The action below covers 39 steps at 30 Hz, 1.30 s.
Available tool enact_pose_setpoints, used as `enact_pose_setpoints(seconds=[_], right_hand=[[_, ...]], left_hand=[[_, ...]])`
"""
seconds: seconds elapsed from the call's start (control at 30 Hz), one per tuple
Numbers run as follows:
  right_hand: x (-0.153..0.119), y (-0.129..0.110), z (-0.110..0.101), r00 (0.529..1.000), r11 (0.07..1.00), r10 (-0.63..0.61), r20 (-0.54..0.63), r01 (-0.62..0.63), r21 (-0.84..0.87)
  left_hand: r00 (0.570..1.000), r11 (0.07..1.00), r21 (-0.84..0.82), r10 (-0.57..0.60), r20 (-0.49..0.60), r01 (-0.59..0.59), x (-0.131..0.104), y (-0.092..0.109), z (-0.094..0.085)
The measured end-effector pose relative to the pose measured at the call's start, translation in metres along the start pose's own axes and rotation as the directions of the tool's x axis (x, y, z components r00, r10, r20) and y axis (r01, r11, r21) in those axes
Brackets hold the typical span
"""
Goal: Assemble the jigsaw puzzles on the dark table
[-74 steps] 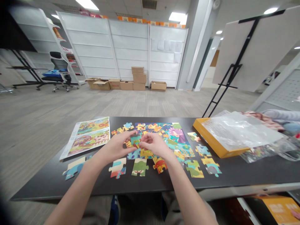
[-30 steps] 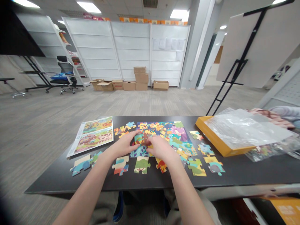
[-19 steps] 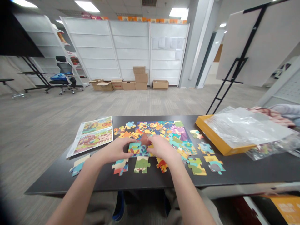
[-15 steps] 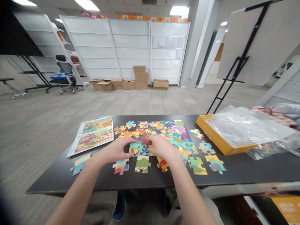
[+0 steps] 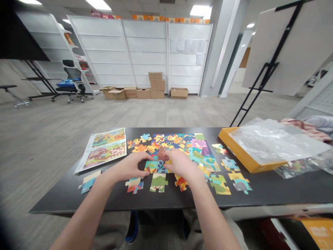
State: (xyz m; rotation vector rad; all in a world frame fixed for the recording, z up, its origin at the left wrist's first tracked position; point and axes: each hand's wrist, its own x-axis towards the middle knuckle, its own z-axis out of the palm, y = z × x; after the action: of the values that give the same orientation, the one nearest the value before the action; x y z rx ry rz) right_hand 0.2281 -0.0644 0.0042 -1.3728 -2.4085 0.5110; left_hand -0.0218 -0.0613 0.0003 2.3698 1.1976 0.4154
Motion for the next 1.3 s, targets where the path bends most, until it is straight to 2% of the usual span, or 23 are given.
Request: enact_pose_setpoints(seconds=[0.3,0.43,0.53,0.73,0.87,1.07,1.3], right_hand=[[-0.005,-0.007,-0.008,0.999,0.999,0.045,0.027,-0.044,-0.014],[-0.016,-0.025,-0.013,0.979,0.994,0.109,0.173,-0.112,0.010],[-0.021,-0.043,-0.013,0.947,0.985,0.172,0.271,-0.163,-0.057],[-0.019,-0.062,-0.012,0.916,0.955,0.258,0.307,-0.193,-0.225],[-0.021,-0.064,-0.016,0.904,0.950,0.268,0.333,-0.191,-0.247],[-0.024,-0.069,-0.019,0.912,0.955,0.243,0.330,-0.165,-0.246],[-0.023,-0.078,-0.024,0.883,0.954,0.253,0.396,-0.159,-0.256]], left_hand=[[1.000,1.000,0.013,0.007,0.006,-0.007,0.001,0.000,-0.001],[1.000,1.000,0.006,0.018,0.007,-0.018,0.001,-0.002,0.001],[1.000,1.000,0.009,0.016,0.003,-0.016,0.001,-0.004,0.002],[1.000,1.000,0.015,0.021,0.008,-0.021,0.001,-0.005,0.002],[1.000,1.000,-0.008,0.010,0.012,-0.010,0.001,-0.001,0.000],[1.000,1.000,-0.015,0.017,0.000,-0.017,0.001,0.001,-0.001],[1.000,1.000,-0.009,0.019,0.003,-0.019,0.002,-0.002,0.001]])
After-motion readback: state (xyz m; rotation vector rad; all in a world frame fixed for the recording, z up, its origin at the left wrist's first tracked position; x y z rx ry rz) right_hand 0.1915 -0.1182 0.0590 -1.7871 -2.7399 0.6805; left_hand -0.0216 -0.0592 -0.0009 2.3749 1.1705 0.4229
